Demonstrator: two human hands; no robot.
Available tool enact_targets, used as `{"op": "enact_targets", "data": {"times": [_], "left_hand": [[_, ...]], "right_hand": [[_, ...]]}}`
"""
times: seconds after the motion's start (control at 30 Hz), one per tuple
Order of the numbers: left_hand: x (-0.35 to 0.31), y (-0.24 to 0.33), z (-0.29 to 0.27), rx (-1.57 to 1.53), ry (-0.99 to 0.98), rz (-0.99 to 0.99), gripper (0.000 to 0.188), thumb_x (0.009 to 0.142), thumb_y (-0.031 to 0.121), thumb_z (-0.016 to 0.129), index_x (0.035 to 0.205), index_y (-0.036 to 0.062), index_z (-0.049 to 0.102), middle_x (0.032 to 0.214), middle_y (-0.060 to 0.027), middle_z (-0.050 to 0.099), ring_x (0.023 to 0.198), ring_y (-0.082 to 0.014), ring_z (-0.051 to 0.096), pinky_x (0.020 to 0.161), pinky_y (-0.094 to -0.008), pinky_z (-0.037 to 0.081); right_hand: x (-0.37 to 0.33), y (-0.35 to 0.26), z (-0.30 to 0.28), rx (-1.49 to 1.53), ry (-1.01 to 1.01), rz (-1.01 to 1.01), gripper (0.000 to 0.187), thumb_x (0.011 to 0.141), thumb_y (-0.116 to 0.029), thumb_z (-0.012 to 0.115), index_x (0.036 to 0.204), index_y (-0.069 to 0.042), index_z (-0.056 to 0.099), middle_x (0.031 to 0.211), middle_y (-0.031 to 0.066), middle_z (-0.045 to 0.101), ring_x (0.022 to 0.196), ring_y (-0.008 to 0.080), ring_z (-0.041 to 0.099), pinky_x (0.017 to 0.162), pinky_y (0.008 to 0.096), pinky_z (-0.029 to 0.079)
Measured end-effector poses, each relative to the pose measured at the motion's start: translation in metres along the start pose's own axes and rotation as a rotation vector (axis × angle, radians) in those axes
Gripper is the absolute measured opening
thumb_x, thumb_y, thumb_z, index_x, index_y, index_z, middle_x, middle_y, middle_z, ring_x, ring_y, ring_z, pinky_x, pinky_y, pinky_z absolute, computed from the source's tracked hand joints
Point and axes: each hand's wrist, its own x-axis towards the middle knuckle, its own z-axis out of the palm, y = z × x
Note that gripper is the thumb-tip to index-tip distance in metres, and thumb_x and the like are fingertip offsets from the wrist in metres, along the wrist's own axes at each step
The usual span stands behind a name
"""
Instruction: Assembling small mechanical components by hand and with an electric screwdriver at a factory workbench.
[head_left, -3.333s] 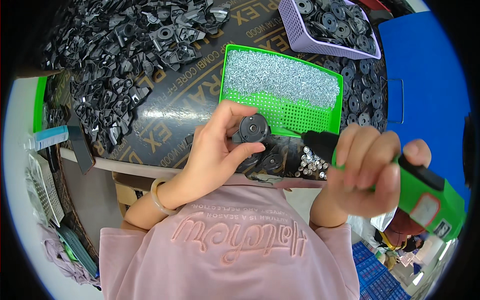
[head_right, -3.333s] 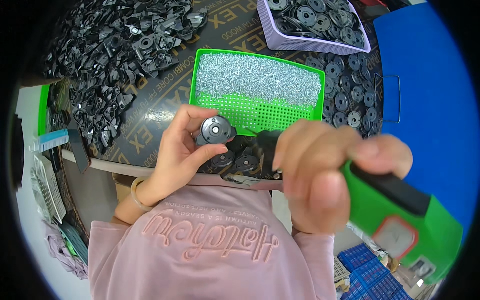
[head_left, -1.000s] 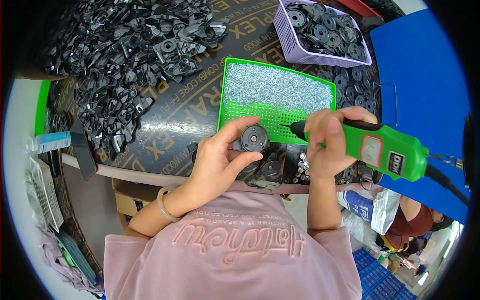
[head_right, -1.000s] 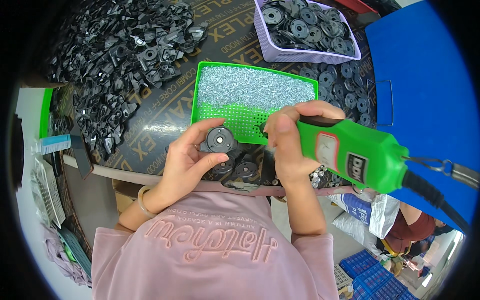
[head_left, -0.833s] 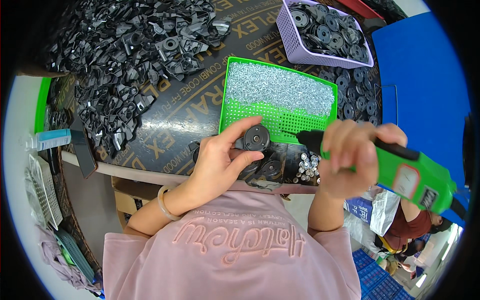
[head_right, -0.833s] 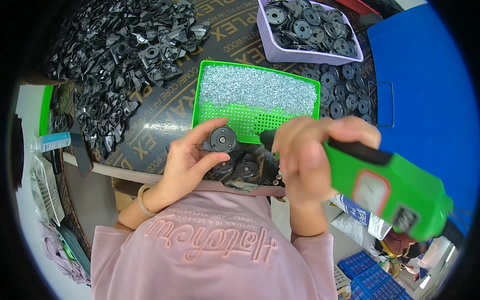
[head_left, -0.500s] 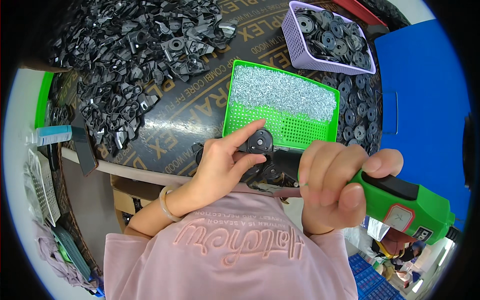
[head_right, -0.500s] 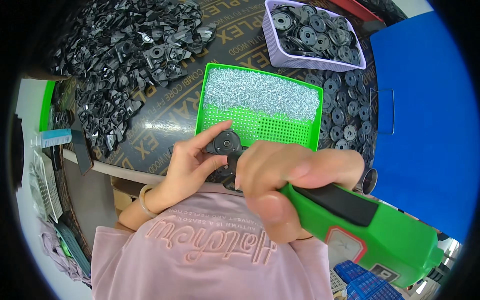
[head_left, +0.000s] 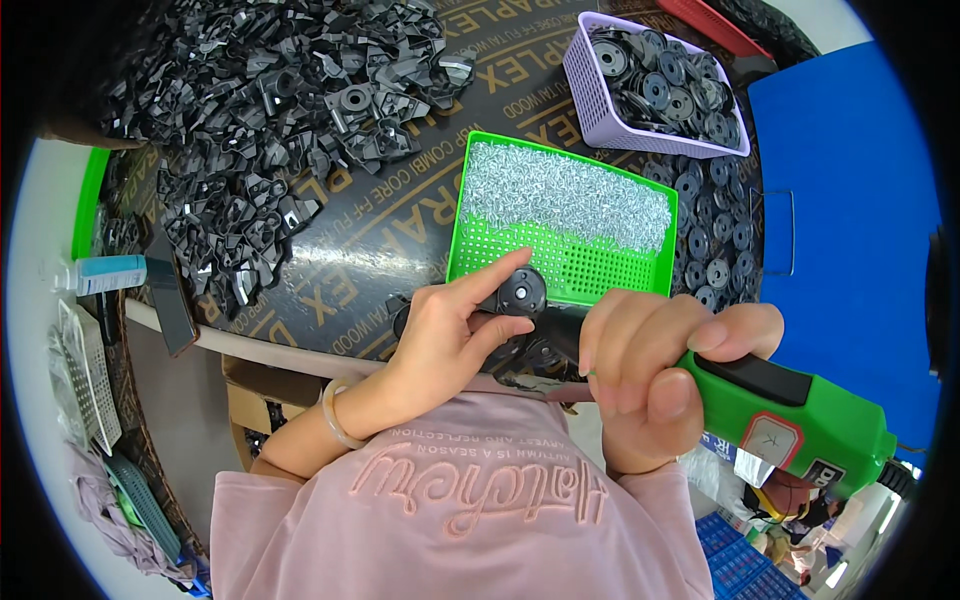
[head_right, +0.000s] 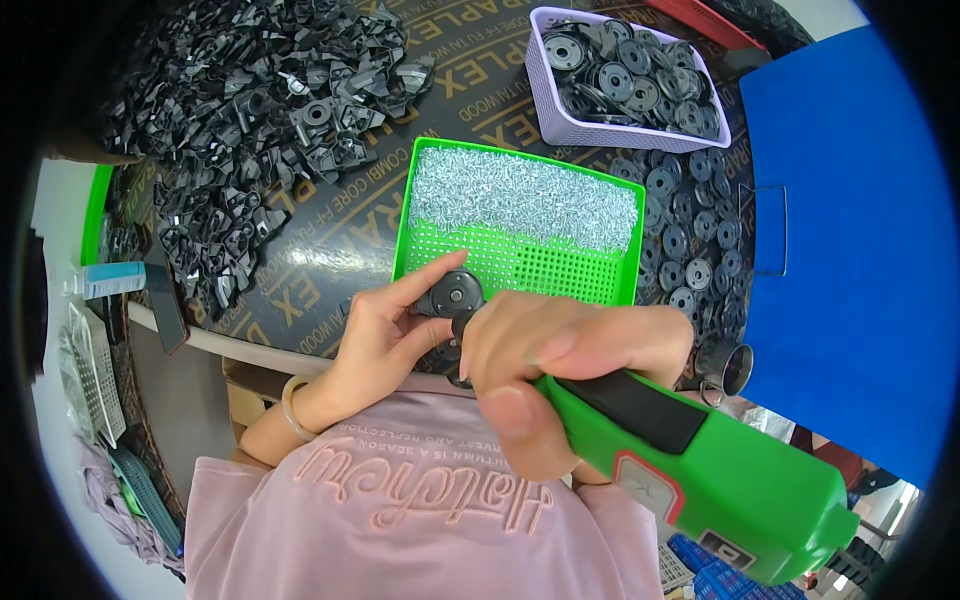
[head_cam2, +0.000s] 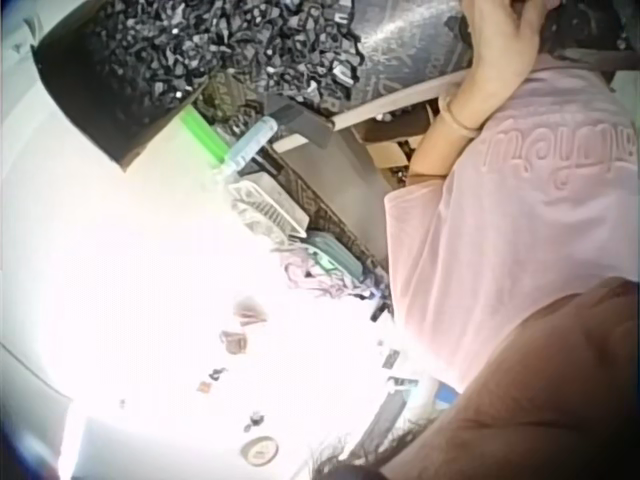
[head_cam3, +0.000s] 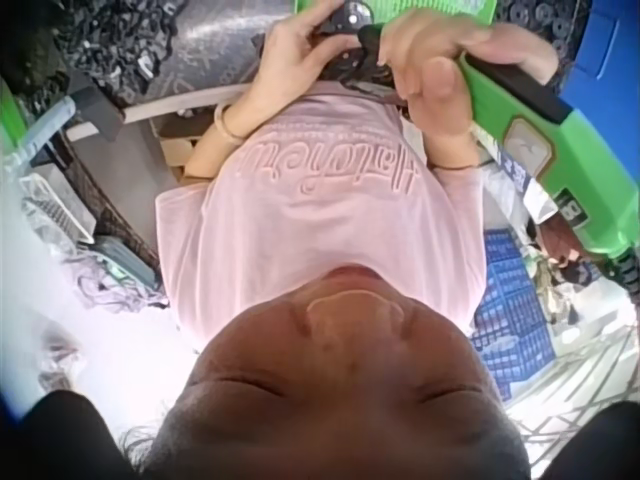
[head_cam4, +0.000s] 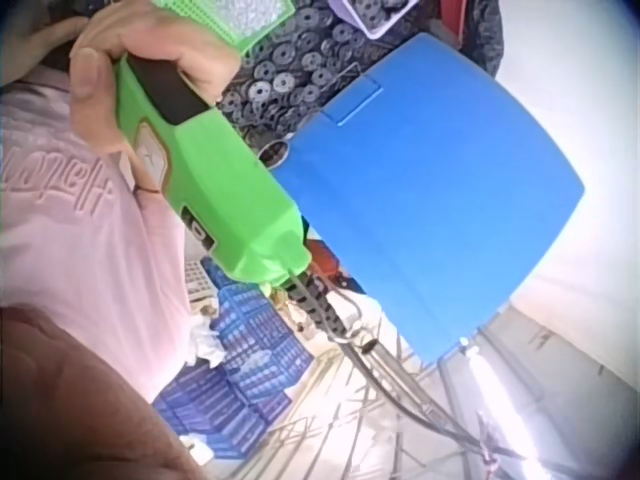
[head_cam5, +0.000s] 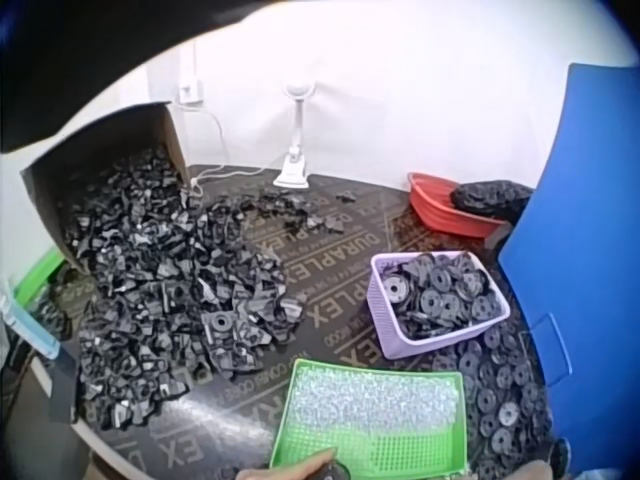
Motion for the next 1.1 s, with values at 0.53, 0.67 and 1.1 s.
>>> {"op": "enact_targets", "data": {"times": [0.53, 0.67, 1.1], "left_hand": [[-0.003, 0.025, -0.007, 0.195, -0.076, 0.060, 0.056, 0.079, -0.003, 0.076, 0.132, -0.0022, 0.057, 0.093, -0.0225, 0.069, 0.074, -0.0329, 0.069, 0.068, -0.0352, 0.054], [-0.005, 0.031, -0.018, 0.241, -0.152, 0.088, 0.055, 0.077, 0.001, 0.077, 0.129, -0.0022, 0.059, 0.092, -0.0219, 0.069, 0.078, -0.0326, 0.071, 0.067, -0.0362, 0.055], [-0.163, 0.013, -0.233, 0.301, -0.209, -0.751, 0.061, 0.069, -0.008, 0.081, 0.126, -0.0017, 0.064, 0.106, -0.0093, 0.067, 0.089, -0.0146, 0.068, 0.075, -0.0269, 0.057]], "right_hand": [[-0.003, -0.008, 0.001, 0.055, -0.004, 0.010, 0.026, 0.097, -0.013, 0.063, 0.111, -0.013, 0.041, 0.066, 0.0028, 0.054, 0.051, 0.0139, 0.050, 0.052, 0.0313, 0.044], [-0.005, -0.011, 0.000, 0.172, -0.093, -0.063, 0.030, 0.096, -0.019, 0.066, 0.115, -0.012, 0.043, 0.068, 0.0009, 0.053, 0.053, 0.0123, 0.048, 0.051, 0.0276, 0.042], [-0.005, -0.005, -0.060, -0.007, 0.121, -0.162, 0.031, 0.100, -0.024, 0.058, 0.124, -0.008, 0.045, 0.065, 0.0000, 0.050, 0.049, 0.0105, 0.044, 0.052, 0.0288, 0.039]]}}
